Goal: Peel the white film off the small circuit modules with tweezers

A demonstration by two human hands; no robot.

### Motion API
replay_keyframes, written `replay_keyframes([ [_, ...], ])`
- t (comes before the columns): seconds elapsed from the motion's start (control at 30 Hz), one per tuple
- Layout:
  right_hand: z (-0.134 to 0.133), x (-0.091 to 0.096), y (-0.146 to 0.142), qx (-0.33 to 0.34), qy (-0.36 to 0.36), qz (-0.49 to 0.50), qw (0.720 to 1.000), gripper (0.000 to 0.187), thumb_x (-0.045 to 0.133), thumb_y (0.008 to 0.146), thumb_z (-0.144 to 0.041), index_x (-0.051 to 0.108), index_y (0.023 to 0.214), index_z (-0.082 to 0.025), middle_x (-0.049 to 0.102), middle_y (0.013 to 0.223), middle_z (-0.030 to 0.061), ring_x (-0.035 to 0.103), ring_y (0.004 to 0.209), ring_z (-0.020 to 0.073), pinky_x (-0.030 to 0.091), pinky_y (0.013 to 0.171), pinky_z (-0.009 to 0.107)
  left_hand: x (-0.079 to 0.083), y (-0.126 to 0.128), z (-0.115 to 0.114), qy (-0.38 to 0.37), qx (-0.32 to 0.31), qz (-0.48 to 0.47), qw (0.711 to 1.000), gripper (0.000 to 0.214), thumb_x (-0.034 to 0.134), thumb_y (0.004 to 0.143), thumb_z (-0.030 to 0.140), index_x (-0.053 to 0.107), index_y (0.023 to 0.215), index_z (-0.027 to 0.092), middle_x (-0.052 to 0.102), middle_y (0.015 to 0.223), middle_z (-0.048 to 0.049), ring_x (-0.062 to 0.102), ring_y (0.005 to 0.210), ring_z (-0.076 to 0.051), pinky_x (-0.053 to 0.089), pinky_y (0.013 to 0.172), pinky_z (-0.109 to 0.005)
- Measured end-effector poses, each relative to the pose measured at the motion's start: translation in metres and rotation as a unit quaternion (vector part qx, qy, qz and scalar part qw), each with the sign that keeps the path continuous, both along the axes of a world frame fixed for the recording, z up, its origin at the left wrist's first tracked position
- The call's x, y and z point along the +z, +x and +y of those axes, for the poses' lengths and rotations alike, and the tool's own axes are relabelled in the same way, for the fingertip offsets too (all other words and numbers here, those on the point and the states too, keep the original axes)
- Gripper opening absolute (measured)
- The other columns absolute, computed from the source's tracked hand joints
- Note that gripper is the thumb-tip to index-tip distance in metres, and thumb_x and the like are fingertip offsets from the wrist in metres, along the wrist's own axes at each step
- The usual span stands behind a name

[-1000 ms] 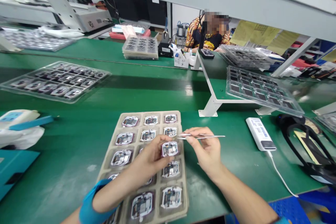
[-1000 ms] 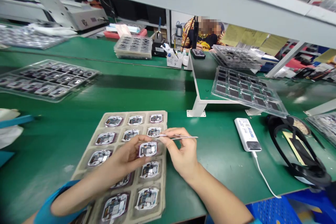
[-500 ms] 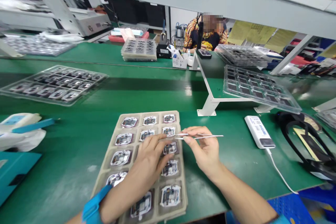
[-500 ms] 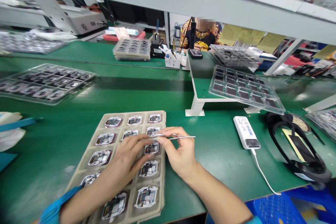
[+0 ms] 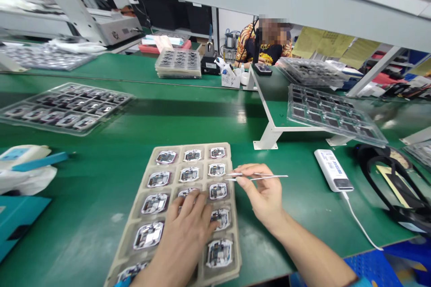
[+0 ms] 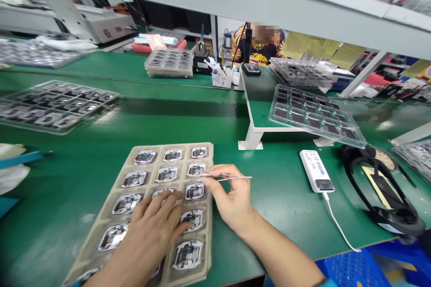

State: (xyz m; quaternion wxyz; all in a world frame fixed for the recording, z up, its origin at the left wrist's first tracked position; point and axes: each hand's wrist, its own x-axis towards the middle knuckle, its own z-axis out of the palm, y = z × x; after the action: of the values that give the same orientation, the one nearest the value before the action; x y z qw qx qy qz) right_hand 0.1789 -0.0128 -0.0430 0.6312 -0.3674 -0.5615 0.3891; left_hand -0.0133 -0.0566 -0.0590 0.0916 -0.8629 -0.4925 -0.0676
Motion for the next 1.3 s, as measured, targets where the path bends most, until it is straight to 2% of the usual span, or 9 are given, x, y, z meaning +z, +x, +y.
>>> replay_keyframes([
  [0.17, 0.0, 0.0, 0.0, -0.013, 0.007, -0.014, 1.0, 0.01, 0.073, 0.087, -0.018, 0.068, 0.094, -0.024, 0.078, 0.093, 0.0034, 0.074, 0.092, 0.0207, 0.06, 0.085, 0.038, -0.009, -0.006, 0.0, -0.041, -0.008, -0.078, 0.996, 0.014, 0.065, 0.087, 0.021, 0.075, 0.097, 0.023, 0.071, 0.133, -0.0121, 0.06, 0.117, -0.039, 0.042, 0.092, -0.05],
  [0.3, 0.0, 0.001, -0.001, -0.021, -0.006, 0.009, 1.0, 0.01, 0.075, 0.084, -0.018, 0.07, 0.09, -0.024, 0.078, 0.09, 0.0022, 0.074, 0.088, 0.0191, 0.059, 0.084, 0.036, 0.005, -0.007, 0.007, -0.161, 0.006, -0.239, 0.958, 0.007, 0.067, 0.081, 0.017, 0.069, 0.08, 0.023, 0.074, 0.121, -0.0101, 0.058, 0.118, -0.037, 0.043, 0.096, -0.05],
  [0.4, 0.0, 0.003, -0.002, -0.01, -0.03, 0.078, 0.996, 0.009, 0.078, 0.083, -0.023, 0.07, 0.087, -0.024, 0.078, 0.087, 0.0012, 0.075, 0.085, 0.0179, 0.06, 0.08, 0.032, 0.024, -0.004, 0.019, -0.29, 0.012, -0.38, 0.878, 0.008, 0.061, 0.081, 0.017, 0.061, 0.077, 0.024, 0.074, 0.104, -0.0067, 0.064, 0.106, -0.029, 0.048, 0.089, -0.041],
  [0.57, 0.0, 0.006, -0.002, 0.005, -0.074, 0.159, 0.984, 0.013, 0.083, 0.079, -0.027, 0.07, 0.081, -0.024, 0.078, 0.081, -0.0011, 0.073, 0.078, 0.0143, 0.059, 0.072, 0.025, 0.051, 0.009, 0.038, -0.474, 0.096, -0.584, 0.652, 0.025, 0.066, 0.079, 0.042, 0.057, 0.093, 0.024, 0.062, 0.068, 0.0041, 0.062, 0.061, -0.018, 0.044, 0.053, -0.027],
  [0.67, -0.001, 0.005, -0.003, 0.013, -0.081, 0.154, 0.985, 0.012, 0.083, 0.079, -0.026, 0.071, 0.081, -0.023, 0.077, 0.079, -0.0014, 0.073, 0.075, 0.0142, 0.058, 0.07, 0.025, 0.059, 0.017, 0.041, -0.491, 0.141, -0.625, 0.59, 0.04, 0.073, 0.073, 0.043, 0.064, 0.105, 0.021, 0.063, 0.069, 0.0049, 0.055, 0.055, -0.012, 0.039, 0.052, -0.025],
  [0.83, -0.003, 0.004, -0.004, 0.004, 0.013, 0.075, 0.997, 0.014, 0.078, 0.082, -0.013, 0.073, 0.088, -0.025, 0.078, 0.086, -0.0004, 0.074, 0.084, 0.0162, 0.057, 0.08, 0.03, 0.058, 0.022, 0.039, -0.494, 0.17, -0.645, 0.558, 0.048, 0.078, 0.066, 0.042, 0.072, 0.106, 0.017, 0.064, 0.065, 0.0046, 0.051, 0.054, -0.011, 0.037, 0.051, -0.023],
  [1.0, -0.004, 0.003, -0.005, -0.014, 0.085, 0.01, 0.996, 0.02, 0.076, 0.082, -0.006, 0.073, 0.09, -0.024, 0.079, 0.086, 0.0012, 0.073, 0.082, 0.0177, 0.055, 0.083, 0.035, 0.056, 0.022, 0.036, -0.5, 0.171, -0.642, 0.556, 0.051, 0.078, 0.066, 0.041, 0.073, 0.109, 0.014, 0.066, 0.063, 0.0035, 0.052, 0.054, -0.011, 0.039, 0.052, -0.023],
  [1.2, -0.004, 0.0, -0.005, -0.042, 0.036, 0.018, 0.998, 0.019, 0.074, 0.083, -0.006, 0.073, 0.088, -0.025, 0.076, 0.084, -0.0001, 0.073, 0.082, 0.0165, 0.057, 0.077, 0.03, 0.053, 0.023, 0.035, -0.486, 0.166, -0.643, 0.568, 0.055, 0.078, 0.068, 0.042, 0.073, 0.114, 0.012, 0.069, 0.062, 0.0007, 0.054, 0.056, -0.014, 0.039, 0.05, -0.023],
  [1.3, -0.004, -0.001, -0.004, -0.033, 0.005, 0.042, 0.999, 0.016, 0.076, 0.082, -0.009, 0.072, 0.086, -0.024, 0.076, 0.084, -0.0004, 0.073, 0.082, 0.0162, 0.058, 0.077, 0.029, 0.05, 0.024, 0.034, -0.464, 0.176, -0.676, 0.545, 0.049, 0.08, 0.068, 0.043, 0.076, 0.109, 0.015, 0.074, 0.079, -0.0029, 0.059, 0.06, -0.015, 0.041, 0.05, -0.023],
])
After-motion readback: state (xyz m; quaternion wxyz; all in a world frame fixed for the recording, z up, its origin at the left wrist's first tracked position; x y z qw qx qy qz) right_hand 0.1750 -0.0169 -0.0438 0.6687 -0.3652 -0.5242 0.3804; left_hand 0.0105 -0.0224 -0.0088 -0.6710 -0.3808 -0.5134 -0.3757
